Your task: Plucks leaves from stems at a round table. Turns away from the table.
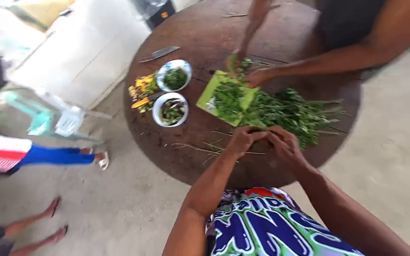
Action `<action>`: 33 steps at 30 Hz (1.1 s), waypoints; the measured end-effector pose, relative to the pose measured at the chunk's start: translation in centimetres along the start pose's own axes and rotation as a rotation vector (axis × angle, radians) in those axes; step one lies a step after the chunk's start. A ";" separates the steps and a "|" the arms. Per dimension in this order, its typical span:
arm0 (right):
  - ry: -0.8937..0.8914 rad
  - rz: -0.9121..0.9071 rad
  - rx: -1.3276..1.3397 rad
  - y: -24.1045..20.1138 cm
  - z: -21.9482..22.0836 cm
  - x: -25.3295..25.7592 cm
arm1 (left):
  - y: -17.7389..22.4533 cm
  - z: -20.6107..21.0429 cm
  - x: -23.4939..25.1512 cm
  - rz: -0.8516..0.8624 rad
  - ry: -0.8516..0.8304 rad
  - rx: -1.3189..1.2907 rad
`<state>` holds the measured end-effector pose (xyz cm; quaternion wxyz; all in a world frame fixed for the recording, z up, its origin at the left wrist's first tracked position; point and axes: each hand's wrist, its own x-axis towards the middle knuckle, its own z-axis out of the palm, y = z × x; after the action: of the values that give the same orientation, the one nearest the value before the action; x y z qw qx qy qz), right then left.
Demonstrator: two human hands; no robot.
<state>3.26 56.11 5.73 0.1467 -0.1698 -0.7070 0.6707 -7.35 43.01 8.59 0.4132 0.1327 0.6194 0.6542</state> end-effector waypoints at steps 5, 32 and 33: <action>0.070 0.005 0.117 -0.6 1.9 -0.3 | -0.1 -0.3 -0.6 -0.056 0.091 -0.132; -0.010 0.201 0.200 0.5 2.1 1.0 | -1.4 -1.5 -1.7 -0.099 0.066 -0.223; 0.008 0.215 0.215 0.5 2.2 1.0 | -1.5 -1.5 -1.7 -0.086 0.059 -0.204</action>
<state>1.41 54.56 5.11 0.0940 -0.2306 -0.6082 0.7537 -6.76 40.55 7.51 0.4340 0.0439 0.5667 0.6990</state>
